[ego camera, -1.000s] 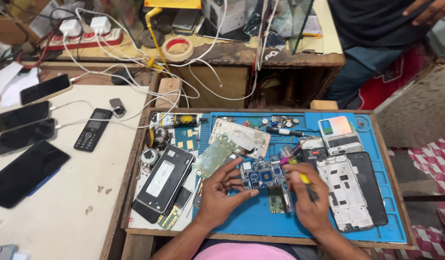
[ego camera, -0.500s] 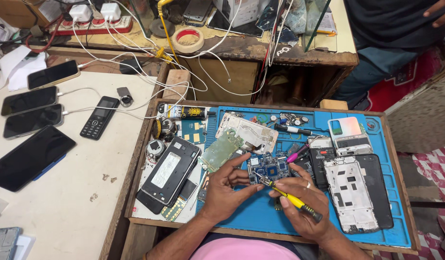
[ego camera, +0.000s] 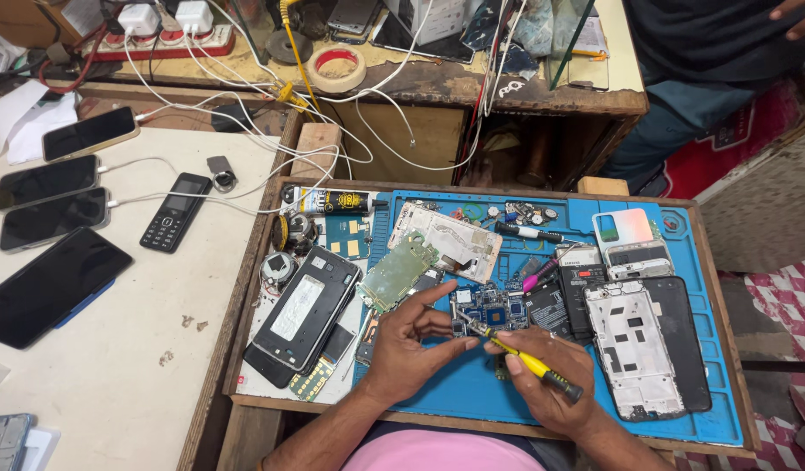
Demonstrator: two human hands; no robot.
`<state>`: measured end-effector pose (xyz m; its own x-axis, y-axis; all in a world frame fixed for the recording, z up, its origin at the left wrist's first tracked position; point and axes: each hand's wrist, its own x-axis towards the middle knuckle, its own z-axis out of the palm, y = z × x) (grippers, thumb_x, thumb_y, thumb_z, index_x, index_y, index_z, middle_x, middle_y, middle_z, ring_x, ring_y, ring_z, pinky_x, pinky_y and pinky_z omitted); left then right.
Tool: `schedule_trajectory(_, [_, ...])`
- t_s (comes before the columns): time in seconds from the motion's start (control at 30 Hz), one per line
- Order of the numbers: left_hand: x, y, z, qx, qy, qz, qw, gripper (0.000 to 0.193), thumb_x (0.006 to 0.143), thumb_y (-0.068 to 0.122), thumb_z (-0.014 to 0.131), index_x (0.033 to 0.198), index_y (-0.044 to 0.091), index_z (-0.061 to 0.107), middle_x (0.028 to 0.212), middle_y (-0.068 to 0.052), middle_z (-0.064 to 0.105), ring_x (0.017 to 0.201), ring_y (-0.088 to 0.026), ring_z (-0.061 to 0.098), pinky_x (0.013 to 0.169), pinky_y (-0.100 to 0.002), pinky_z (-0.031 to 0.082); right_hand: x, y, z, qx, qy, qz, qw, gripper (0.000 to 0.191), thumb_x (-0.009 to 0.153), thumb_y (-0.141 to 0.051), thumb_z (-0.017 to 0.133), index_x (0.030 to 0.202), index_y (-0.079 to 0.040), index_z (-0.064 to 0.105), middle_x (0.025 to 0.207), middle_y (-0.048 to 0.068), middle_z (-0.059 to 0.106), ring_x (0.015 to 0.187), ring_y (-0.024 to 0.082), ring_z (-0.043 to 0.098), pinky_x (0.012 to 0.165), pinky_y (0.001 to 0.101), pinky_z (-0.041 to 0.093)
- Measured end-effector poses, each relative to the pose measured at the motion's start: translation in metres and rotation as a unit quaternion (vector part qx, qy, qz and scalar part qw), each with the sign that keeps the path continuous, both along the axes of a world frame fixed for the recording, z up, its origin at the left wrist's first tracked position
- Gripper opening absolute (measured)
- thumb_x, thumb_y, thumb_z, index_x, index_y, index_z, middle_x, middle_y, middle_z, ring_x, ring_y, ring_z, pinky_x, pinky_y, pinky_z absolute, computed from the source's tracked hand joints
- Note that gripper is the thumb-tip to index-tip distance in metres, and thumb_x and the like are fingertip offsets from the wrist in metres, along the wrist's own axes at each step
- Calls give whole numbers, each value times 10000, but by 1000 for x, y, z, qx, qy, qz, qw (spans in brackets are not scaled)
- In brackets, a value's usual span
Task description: The person works at a repair bench on a disassembled smartphone motherboard, holding the blue circuit board with one hand while using a screwdriver-style tool with the other to work on components on the board. They reposition and turn the board repeatedly while continuing to work on it among other phone parts and tools on the mat.
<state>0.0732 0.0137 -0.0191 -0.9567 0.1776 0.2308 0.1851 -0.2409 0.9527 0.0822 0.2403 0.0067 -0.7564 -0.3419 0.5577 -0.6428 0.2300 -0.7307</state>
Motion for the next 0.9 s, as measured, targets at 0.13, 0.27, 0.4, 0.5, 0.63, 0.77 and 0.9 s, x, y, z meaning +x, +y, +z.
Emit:
schedule_trajectory(0.13, [-1,0,0,-7,-3,4,1000,724,831,-55,822,1476,12,501,988,-124,781,946,-143,752,891,-303,634,-1,1,-1,-2,-1,-21,1000,287,932,-32,640,1216,-18,678,1001,124,813,888,194,808,799,314,636])
schedule_trajectory(0.27, [0,0,0,-7,4,6,1000,726,836,-51,826,1482,12,501,975,-124,774,941,-140,749,887,-304,635,-1,0,0,4,-2,-12,1000,281,932,-32,656,1211,-18,683,1007,123,809,909,205,807,814,322,633])
schedule_trajectory(0.4, [-1,1,1,-8,5,3,1000,722,836,-45,819,1476,14,491,1006,-117,784,949,-137,755,896,-298,634,-3,-1,2,14,3,-9,1000,273,932,-32,660,1203,-21,691,1015,120,812,918,206,806,835,327,626])
schedule_trajectory(0.5, [-1,0,-1,-15,3,8,1000,725,836,-46,826,1479,10,497,975,-118,776,945,-140,752,886,-301,634,-3,0,0,9,-12,-8,1000,291,923,-26,660,1212,-13,688,1003,129,814,911,212,808,822,327,630])
schedule_trajectory(0.63, [-1,1,-8,-8,-9,11,1000,742,816,-49,837,1473,18,499,959,-105,774,917,-130,746,878,-294,631,-3,6,-5,-4,-43,11,999,253,923,-12,649,1168,-17,713,943,126,807,860,209,814,773,319,641])
schedule_trajectory(0.77, [-9,2,-9,9,-31,29,999,766,775,-65,858,1454,25,517,924,-107,771,878,-129,739,829,-282,621,-10,12,-7,-54,-6,14,998,234,960,-17,599,1169,-3,704,957,131,813,905,227,815,958,361,569])
schedule_trajectory(0.9, [-20,2,-4,91,-71,48,992,813,754,-110,840,1471,31,484,921,-129,741,878,-151,733,788,-273,610,-19,10,-10,-192,-42,-78,977,222,1000,-52,547,1174,29,660,1043,163,775,1018,230,752,942,353,584])
